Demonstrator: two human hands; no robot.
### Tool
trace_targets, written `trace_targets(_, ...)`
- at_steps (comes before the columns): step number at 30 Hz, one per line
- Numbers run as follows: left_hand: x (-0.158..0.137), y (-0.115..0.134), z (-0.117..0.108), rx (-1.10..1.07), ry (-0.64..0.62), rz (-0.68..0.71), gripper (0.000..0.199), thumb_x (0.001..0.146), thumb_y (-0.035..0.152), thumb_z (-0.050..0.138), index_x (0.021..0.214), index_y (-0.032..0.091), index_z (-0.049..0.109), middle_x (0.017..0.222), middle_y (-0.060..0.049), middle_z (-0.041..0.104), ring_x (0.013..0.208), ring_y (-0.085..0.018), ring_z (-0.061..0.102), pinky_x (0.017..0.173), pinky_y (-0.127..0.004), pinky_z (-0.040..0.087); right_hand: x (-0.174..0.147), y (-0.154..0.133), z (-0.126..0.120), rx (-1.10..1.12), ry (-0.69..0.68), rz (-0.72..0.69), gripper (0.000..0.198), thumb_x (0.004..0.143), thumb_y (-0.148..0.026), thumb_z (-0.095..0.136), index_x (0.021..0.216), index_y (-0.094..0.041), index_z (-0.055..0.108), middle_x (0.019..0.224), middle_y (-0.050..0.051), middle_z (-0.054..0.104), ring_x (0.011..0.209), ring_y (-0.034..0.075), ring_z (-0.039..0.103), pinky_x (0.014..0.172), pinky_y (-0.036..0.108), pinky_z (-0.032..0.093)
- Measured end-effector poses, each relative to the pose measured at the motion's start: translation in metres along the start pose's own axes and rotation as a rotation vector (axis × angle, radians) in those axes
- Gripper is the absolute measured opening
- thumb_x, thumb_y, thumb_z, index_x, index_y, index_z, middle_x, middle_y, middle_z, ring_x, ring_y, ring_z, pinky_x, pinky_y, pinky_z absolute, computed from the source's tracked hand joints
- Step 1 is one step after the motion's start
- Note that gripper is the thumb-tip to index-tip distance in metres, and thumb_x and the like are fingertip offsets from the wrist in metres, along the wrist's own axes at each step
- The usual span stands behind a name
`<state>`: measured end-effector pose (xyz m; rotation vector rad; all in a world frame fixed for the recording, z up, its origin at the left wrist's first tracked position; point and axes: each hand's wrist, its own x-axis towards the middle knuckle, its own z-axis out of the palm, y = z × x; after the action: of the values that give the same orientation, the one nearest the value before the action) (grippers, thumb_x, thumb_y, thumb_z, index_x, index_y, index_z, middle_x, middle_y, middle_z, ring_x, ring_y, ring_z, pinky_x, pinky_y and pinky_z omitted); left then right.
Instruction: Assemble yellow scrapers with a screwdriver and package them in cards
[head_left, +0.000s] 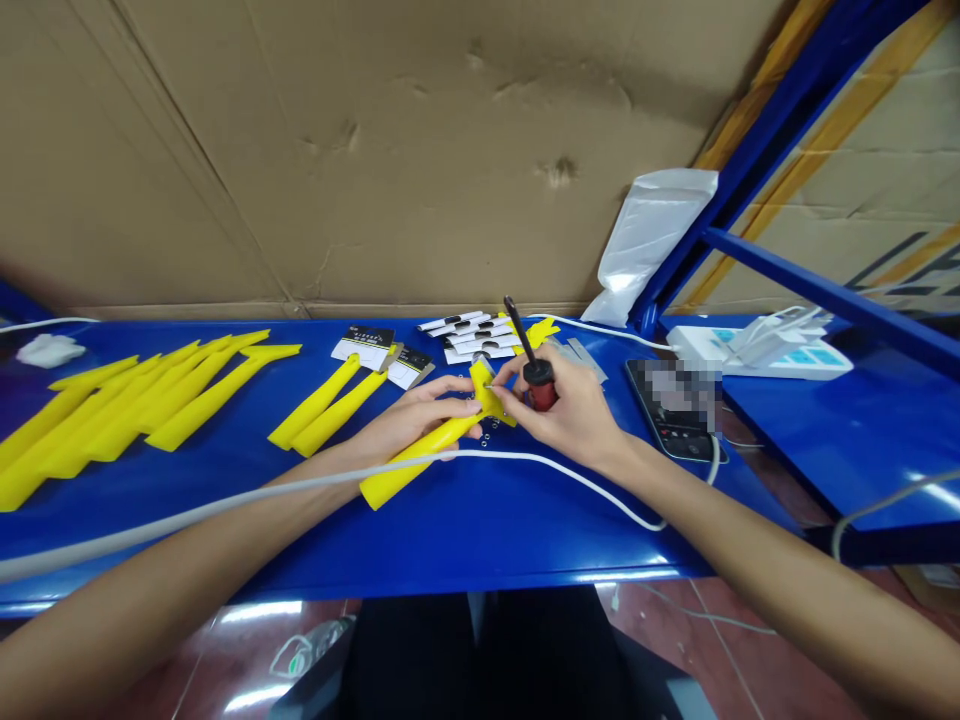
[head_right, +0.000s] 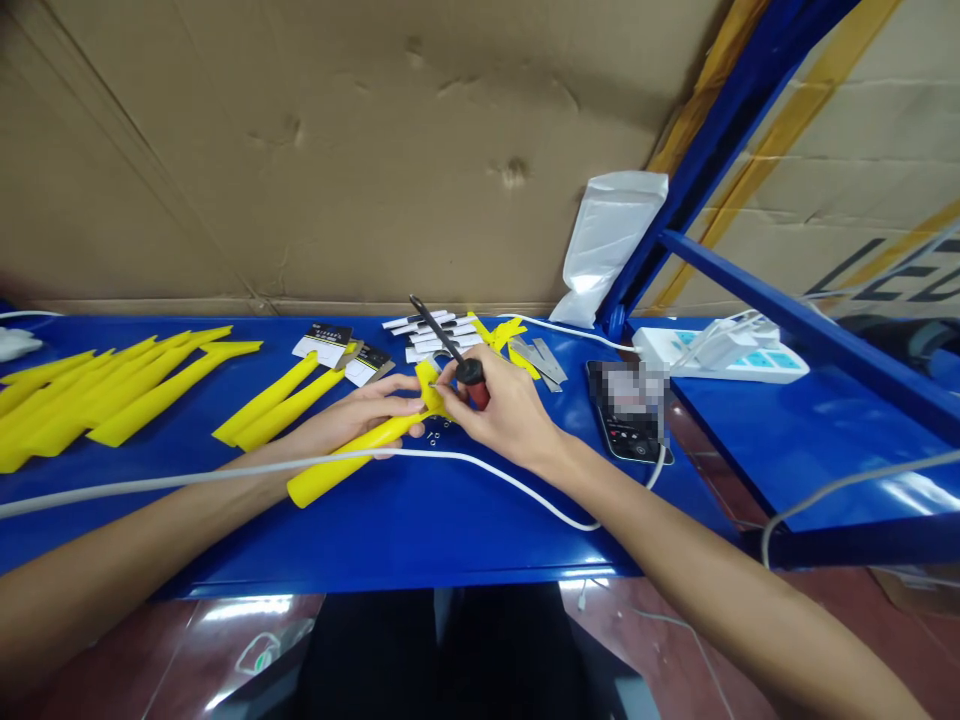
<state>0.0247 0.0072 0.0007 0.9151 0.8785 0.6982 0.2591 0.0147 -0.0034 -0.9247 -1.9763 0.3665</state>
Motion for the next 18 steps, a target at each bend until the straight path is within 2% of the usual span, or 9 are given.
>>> trace_targets(5, 0.0008, -0.004, -0.0004, 0.014, -0.003, 0.014, 0.055, 0.083, 0.03, 0.094, 0.127, 0.019, 0.062, 0.079, -0.008, 0.079, 0.046, -0.014, 0.064, 0.041, -0.02, 0.047, 0.0002, -0.0047, -0.0002, -0.014, -0.003, 0.05, 0.021, 0.096, -0.034, 0.074, 0.088, -0.027, 0.055, 0.087, 0.004, 0.078, 0.08, 0.022, 0.072, 0.074, 0.038, 0.053)
trace_targets(11, 0.0009, -0.0053, -0.0002, 0.015, -0.008, 0.024, 0.053, 0.082, 0.032, 0.096, 0.123, 0.019, 0.065, 0.079, -0.006, 0.079, 0.048, -0.015, 0.067, 0.041, -0.02, 0.049, 0.0002, -0.007, -0.0034, -0.09, -0.014, 0.058, 0.013, 0.096, -0.035, 0.074, 0.093, -0.026, 0.065, 0.08, 0.001, 0.073, 0.071, 0.02, 0.067, 0.071, 0.036, 0.052)
trace_targets(14, 0.0004, -0.0054, -0.0001, 0.014, -0.026, 0.037, 0.051, 0.082, 0.033, 0.096, 0.121, 0.02, 0.066, 0.077, -0.006, 0.079, 0.047, -0.015, 0.067, 0.04, -0.021, 0.049, -0.0007, -0.0066, -0.0028, -0.073, -0.01, 0.046, 0.014, 0.095, -0.034, 0.075, 0.093, -0.026, 0.063, 0.078, 0.0, 0.072, 0.069, 0.019, 0.066, 0.071, 0.036, 0.052)
trace_targets(18, -0.0007, -0.0053, 0.001, 0.038, -0.036, 0.047, 0.047, 0.084, 0.033, 0.094, 0.12, 0.02, 0.065, 0.077, -0.007, 0.079, 0.047, -0.015, 0.067, 0.041, -0.021, 0.05, -0.001, -0.0072, -0.0013, -0.043, 0.001, 0.023, 0.02, 0.095, -0.033, 0.076, 0.089, -0.027, 0.057, 0.086, 0.002, 0.078, 0.072, 0.019, 0.068, 0.072, 0.036, 0.052)
